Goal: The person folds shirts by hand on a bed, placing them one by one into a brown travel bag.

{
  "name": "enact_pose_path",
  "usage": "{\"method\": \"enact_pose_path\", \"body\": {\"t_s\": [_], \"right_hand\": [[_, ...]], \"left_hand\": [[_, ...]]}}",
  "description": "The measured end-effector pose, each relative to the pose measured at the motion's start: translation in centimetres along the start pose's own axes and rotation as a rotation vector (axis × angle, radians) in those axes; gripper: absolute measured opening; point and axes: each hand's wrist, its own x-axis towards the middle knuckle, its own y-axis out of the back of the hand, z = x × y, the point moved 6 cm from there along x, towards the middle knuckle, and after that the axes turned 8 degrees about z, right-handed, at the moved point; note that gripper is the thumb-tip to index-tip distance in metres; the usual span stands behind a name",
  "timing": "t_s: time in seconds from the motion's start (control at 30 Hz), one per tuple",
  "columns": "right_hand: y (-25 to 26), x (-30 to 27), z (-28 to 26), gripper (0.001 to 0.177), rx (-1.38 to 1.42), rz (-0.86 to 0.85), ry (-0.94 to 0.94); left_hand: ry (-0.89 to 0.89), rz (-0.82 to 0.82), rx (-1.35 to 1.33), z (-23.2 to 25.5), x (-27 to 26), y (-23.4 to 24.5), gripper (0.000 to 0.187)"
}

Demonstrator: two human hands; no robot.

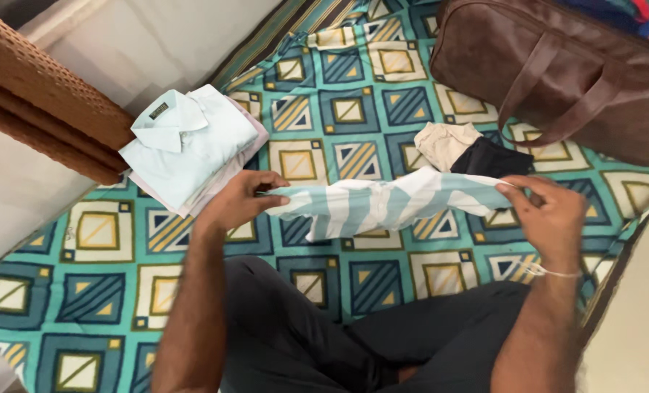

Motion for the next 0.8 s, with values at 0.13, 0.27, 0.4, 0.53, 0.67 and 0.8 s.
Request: {"method": "enact_pose_path", "body": {"t_s": [0.13, 0.27, 0.4, 0.53, 0.67, 0.8], "right_hand": [[4.2, -0.9, -1.5, 0.015, 0.233, -0.043, -0.128], [6.8, -1.1, -2.9, 0.014, 0.326, -0.07, -0.028], [3.4, 1.6, -3.1, 0.013, 0.341, -0.13, 0.003], [-4.7, 6.0, -0.5, 0.016, 0.321, -0.193, -0.268], [-8.7, 10.2, 0.1, 0.014, 0.473, -0.15, -0.141], [-8.3, 13.7, -0.5, 0.013, 0.664, -0.034, -0.018]], "left_hand": [[-0.283, -0.093, -0.286, 5.0, -4.3, 2.2, 0.023], [-0.232, -0.094, -0.396, 6.3, -6.3, 4.2, 0.021], [-0.209, -0.002, -0.288, 5.2, -3.3, 4.7, 0.02], [-0.111, 0.203, -0.065, 1.2, 3.0, 4.0, 0.025], [-0.29, 0.552, 0.086, 2.1, 5.6, 6.4, 0.022], [-0.602, 0.762, 0.064, 7.3, 3.8, 7.8, 0.022]]}}
